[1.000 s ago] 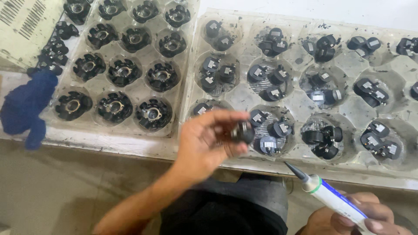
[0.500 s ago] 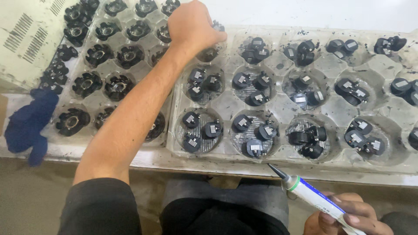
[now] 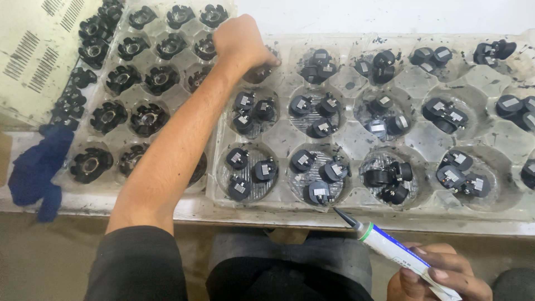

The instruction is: The person picks small black plastic components one at a time from molded trays and applies adhesive from a tube onto each component, then places it back into the tray. They occasionally wipe the tube with a blue cloth and continue treating more components across the trays.

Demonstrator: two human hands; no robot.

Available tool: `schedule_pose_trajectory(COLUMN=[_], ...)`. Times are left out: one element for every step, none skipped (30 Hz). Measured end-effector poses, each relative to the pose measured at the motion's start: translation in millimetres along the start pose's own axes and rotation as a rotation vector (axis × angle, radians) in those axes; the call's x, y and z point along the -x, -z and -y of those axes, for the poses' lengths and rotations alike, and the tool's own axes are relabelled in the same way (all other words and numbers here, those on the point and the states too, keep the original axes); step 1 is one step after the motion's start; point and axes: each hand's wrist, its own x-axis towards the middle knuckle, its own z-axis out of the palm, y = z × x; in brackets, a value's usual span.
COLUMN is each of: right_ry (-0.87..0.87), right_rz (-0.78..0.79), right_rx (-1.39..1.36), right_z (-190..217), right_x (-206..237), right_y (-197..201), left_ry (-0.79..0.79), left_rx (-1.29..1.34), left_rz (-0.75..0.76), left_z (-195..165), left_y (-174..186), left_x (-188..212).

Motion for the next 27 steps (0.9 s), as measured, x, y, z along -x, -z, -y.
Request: schedule_pose_trajectory(right_ry=[-0.004, -0.008, -0.008, -0.011, -0.015, -0.021, -0.022, -0.022, -0.018, -0.020, -0.021, -0.028, -0.030, -0.032, -0.030, -0.029, -0.062, -0.096, -0.114, -0.133, -0.135, -0.152, -0.168, -0.199, -0.223, -0.245, -0.260], right_rz=[0.007, 0.014, 0.006, 0.011, 0.016, 0.035, 0.045, 0.055, 0.055, 0.073, 0.091, 0.128, 0.145, 0.163, 0.162, 0.161, 0.114, 0.067, 0.055, 0.044, 0.068, 0.068, 0.067, 0.043, 0.003, -0.037, -0.091], right_rx=[0.010, 0.019, 0.008, 0.004, 0.001, 0.007, 0.018, 0.029, 0.044, 0.049, 0.054, 0.051, 0.057, 0.063, 0.076, 0.091, 0.103, 0.114, 0.120, 0.125, 0.123, 0.120, 0.117, 0.113, 0.077, 0.039, -0.030], right_z=[1, 2, 2, 3, 4, 6, 6, 8, 9, 11, 12, 13, 13, 13, 12, 10, 8, 6, 4, 2, 1, 0, 1, 3, 5, 9, 12], right_x=[1, 1, 1, 1, 0, -1, -3, -5, -9, -11, -14, -16, -17, -17, -15, -13, -9, -4, -1, 4, 7, 10, 9, 8, 5, 1, -5], right_y=[0, 0, -1, -1, -2, -3, -5, -6, -8, -8, -10, -9, -9, -7, -5, -3, 1, 4, 8, 10, 13, 13, 13, 12, 8, 6, 0], left_ry=[-0.021, -0.042, -0.062, -0.149, -0.236, -0.323, -0.349, -0.373, -0.397, -0.402, -0.406, -0.409, -0.395, -0.382, -0.369, -0.365, -0.362, -0.359, -0.402, -0.444, -0.486, -0.496, -0.506, -0.516, -0.438, -0.358, -0.276], left_rx=[0.022, 0.043, 0.065, 0.140, 0.215, 0.291, 0.305, 0.320, 0.334, 0.292, 0.250, 0.207, 0.174, 0.140, 0.107, 0.071, 0.036, 0.000, -0.003, -0.005, -0.008, 0.008, 0.023, 0.037, 0.190, 0.342, 0.493], left_rz=[-0.026, -0.052, -0.079, -0.131, -0.181, -0.233, -0.152, -0.071, 0.010, 0.037, 0.063, 0.089, 0.128, 0.167, 0.207, 0.211, 0.215, 0.219, 0.203, 0.187, 0.169, 0.143, 0.118, 0.094, 0.149, 0.206, 0.264], left_z=[0, 1, 1, 1, -1, -2, -6, -13, -20, -28, -37, -45, -52, -59, -65, -70, -75, -78, -79, -79, -80, -80, -78, -77, -74, -68, -63], left_y=[2, 4, 7, 10, 12, 15, 18, 20, 21, 21, 20, 18, 16, 13, 11, 9, 9, 9, 10, 12, 16, 20, 26, 32, 39, 46, 52], left_x=[0, 1, 2, 2, 4, 5, 5, 5, 4, 5, 6, 8, 9, 11, 13, 12, 12, 12, 13, 14, 16, 19, 24, 29, 35, 43, 55])
